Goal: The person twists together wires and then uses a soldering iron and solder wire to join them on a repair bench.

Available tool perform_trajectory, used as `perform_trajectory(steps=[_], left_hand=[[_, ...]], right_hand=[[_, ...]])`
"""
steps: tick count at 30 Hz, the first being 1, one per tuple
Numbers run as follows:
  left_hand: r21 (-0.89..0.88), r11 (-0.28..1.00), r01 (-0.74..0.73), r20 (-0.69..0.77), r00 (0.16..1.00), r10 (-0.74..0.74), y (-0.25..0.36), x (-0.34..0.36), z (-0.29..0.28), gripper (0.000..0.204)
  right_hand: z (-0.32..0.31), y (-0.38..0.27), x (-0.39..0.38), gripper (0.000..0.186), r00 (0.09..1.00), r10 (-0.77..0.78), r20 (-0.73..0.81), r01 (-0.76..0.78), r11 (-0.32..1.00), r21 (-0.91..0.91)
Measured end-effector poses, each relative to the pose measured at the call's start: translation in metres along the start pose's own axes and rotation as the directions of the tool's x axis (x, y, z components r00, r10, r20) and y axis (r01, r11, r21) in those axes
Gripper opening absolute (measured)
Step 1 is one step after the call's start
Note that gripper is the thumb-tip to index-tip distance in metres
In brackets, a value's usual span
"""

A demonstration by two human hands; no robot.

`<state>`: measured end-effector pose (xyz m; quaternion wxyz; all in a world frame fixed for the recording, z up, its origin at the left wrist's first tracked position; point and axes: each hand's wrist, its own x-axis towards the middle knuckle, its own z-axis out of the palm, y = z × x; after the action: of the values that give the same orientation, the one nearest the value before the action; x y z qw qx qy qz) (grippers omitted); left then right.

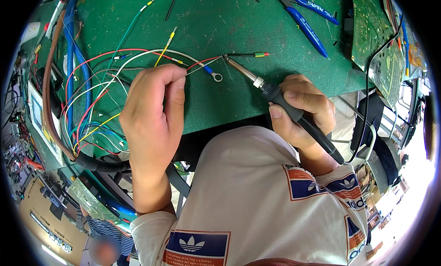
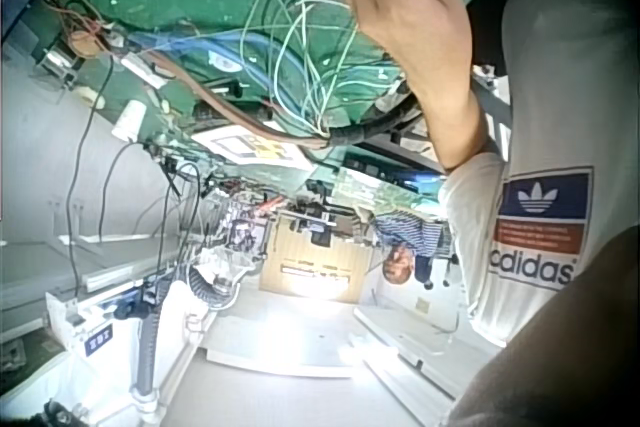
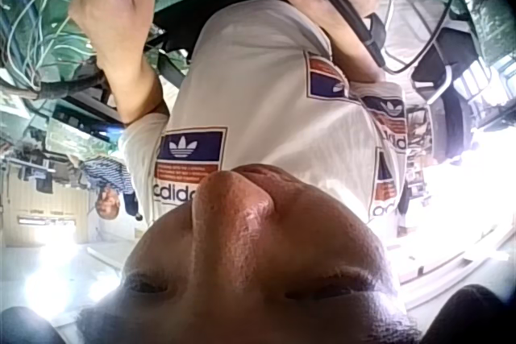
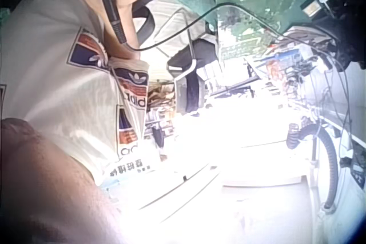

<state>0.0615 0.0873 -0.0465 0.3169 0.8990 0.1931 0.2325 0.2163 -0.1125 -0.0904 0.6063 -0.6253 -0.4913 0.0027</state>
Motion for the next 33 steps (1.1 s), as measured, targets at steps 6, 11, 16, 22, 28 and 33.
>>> perform_trajectory(steps=[6, 11, 16, 22, 28, 33], left_hand=[[0.003, 0.992, 0.128, 0.021, 0.992, -0.128, 0.004, -0.001, -0.002, 0.011], [-0.007, 1.000, 0.023, -0.007, 1.000, -0.023, -0.004, -0.001, 0.000, 0.021], [0.088, 0.981, -0.172, -0.038, 0.984, 0.175, -0.006, 0.005, 0.009, 0.030], [0.126, 0.963, -0.237, -0.096, 0.964, 0.249, -0.011, 0.010, 0.019, 0.029], [0.134, 0.967, -0.217, -0.109, 0.967, 0.232, -0.012, 0.009, 0.020, 0.028], [0.134, 0.971, -0.196, -0.119, 0.970, 0.212, -0.011, 0.010, 0.020, 0.028]], right_hand=[[-0.003, -0.004, 0.002, 0.034, 0.997, 0.022, 0.070, -0.022, 1.000, -0.007], [-0.005, -0.005, 0.002, 0.034, 0.994, 0.029, 0.102, -0.028, 0.999, -0.017], [-0.005, -0.006, 0.002, 0.034, 0.994, 0.034, 0.102, -0.032, 0.999, -0.018], [0.000, 0.001, -0.001, 0.033, 1.000, -0.003, -0.008, 0.003, 0.999, 0.050], [-0.002, 0.005, -0.005, 0.036, 0.999, -0.031, -0.035, 0.035, 0.993, 0.112], [-0.007, 0.007, -0.008, 0.040, 0.999, -0.053, -0.009, 0.053, 0.990, 0.131]])
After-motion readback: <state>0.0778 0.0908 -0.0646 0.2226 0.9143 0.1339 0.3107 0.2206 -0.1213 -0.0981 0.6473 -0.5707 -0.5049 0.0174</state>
